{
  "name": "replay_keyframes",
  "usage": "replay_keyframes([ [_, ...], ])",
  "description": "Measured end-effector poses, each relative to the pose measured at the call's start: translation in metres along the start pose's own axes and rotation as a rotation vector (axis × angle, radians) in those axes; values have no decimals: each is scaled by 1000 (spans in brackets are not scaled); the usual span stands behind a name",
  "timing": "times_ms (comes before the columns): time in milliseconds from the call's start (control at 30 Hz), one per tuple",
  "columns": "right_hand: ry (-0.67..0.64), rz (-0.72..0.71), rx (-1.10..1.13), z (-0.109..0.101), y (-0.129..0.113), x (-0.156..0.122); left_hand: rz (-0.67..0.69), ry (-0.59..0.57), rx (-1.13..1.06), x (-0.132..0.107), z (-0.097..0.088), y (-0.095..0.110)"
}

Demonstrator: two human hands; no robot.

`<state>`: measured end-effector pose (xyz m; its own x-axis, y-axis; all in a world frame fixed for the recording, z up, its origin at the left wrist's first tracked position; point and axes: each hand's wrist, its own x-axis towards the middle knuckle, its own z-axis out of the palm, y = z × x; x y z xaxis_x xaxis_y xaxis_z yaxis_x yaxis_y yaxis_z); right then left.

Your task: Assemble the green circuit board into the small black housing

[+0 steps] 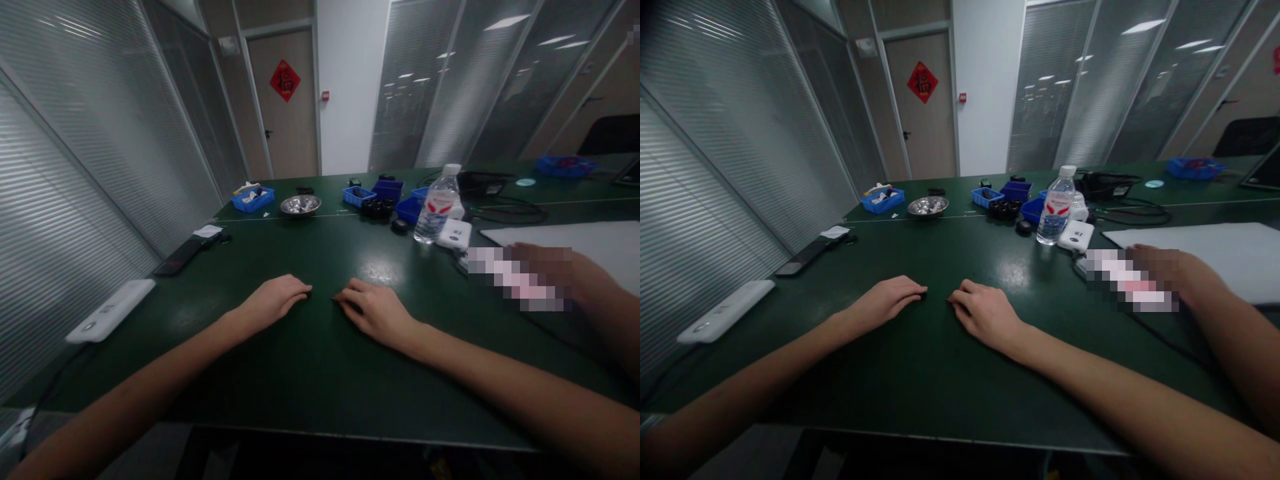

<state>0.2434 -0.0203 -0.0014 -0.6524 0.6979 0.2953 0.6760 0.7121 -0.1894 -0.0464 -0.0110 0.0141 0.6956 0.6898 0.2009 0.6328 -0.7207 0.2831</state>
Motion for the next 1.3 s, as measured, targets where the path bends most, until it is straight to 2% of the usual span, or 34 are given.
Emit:
replay_keyframes([
  [67,0,5,6,-1,0,0,-22,-19,-5,-5,-4,-9],
  [133,-5,12,15,-2,-1,0,-90,-39,-38,-13,-13,-29],
  [200,-10,17,21,-5,-2,-1,-216,-45,-83,-26,-27,-60],
  [267,-14,19,24,-7,-3,-1,-422,-17,-100,-45,-47,-101],
  [400,-18,22,26,-8,-4,-1,-849,23,10,-93,-86,-180],
  [500,-24,26,36,-7,-4,-1,-985,64,54,-125,-102,-211],
  [567,-23,27,44,-7,-4,-1,-1027,96,81,-138,-105,-219],
  [667,-20,23,46,-8,-4,-1,-1064,144,117,-145,-102,-223],
  [900,-13,14,49,-8,-4,0,-1047,202,167,-147,-98,-223],
  [1300,-26,17,34,-8,-4,0,-1023,217,234,-141,-98,-213],
])
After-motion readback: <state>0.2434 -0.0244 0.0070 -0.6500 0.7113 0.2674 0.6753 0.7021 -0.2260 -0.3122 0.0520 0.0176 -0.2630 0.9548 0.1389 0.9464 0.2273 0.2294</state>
